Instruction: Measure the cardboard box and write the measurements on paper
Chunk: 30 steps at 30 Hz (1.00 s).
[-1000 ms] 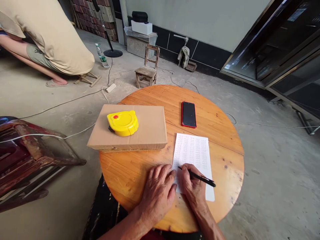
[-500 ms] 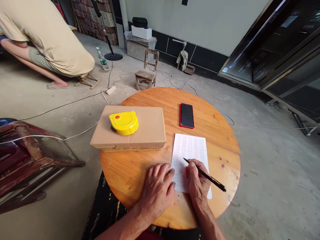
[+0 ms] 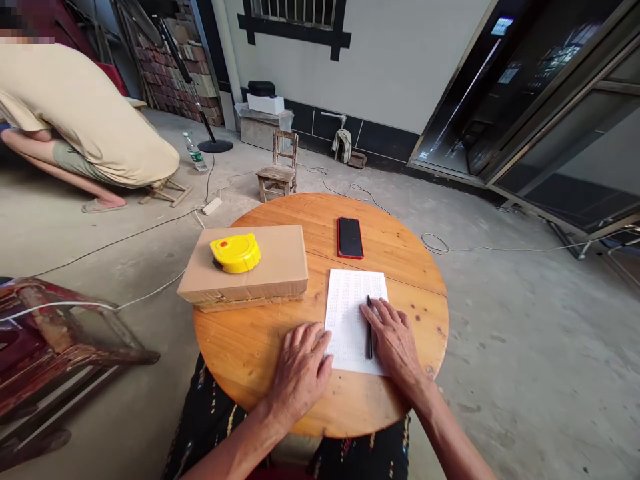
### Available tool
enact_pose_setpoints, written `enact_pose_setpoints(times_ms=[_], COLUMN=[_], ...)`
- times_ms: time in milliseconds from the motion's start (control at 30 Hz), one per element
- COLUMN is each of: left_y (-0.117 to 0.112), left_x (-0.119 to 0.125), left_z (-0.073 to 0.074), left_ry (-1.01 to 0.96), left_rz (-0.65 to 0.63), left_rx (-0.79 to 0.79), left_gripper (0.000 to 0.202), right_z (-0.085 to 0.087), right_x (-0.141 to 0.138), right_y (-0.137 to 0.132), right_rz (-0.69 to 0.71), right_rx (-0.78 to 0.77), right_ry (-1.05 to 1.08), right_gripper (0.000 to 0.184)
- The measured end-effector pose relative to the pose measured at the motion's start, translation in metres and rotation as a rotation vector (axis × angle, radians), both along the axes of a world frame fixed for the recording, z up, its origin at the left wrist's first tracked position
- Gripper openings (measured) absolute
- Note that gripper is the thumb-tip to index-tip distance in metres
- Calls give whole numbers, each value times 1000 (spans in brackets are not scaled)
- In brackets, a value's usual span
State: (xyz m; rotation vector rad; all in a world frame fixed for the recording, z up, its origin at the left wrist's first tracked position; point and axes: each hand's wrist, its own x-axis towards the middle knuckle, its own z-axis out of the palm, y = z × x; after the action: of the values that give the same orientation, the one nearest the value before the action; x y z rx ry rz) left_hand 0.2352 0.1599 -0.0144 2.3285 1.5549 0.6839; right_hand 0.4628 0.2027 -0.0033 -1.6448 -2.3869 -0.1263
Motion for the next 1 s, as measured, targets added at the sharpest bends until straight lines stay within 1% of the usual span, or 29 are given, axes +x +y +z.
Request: enact_pose_setpoints(times_ms=[67,133,200,300,400,500,567,767,833,900,1000], left_y=[0,0,1,0,-5,-12,-14,-5,-4,-9,-22], left_x=[0,-2,-3,-6,-6,-2,1,10,11,10,-4], left_z=[0,0,-1,-4,-8,-12,-13,-13,-12,-11,-11], left_ry=[12,22,28,35,46,68,83,89,75,55,8], left_rz=[-2,-14,-28,-49,-54,-40,-18,26,41,40,1], left_rx=[16,30,44,70,107,159,186,192,178,175,214], left_gripper=[33,33,33,36,40,38,37,36,39,44,55], right_z=[-3,-5,-8,-13,-18,-20,-21,-23,-23,-22,-17], right_x=[4,7,10,10,3,-3,-5,-3,-2,-1,-6], right_y=[-4,-16,-31,-53,-65,-67,-65,-61,-63,-65,-61], right_rz=[-18,-63,-98,-92,-79,-88,-97,-109,-127,-140,-96], right_rx=[12,31,59,105,115,113,117,161,204,245,283], right_ry=[25,77,152,226,251,252,241,216,234,262,323], right_gripper=[57,62,58,45,35,27,25,28,28,26,26])
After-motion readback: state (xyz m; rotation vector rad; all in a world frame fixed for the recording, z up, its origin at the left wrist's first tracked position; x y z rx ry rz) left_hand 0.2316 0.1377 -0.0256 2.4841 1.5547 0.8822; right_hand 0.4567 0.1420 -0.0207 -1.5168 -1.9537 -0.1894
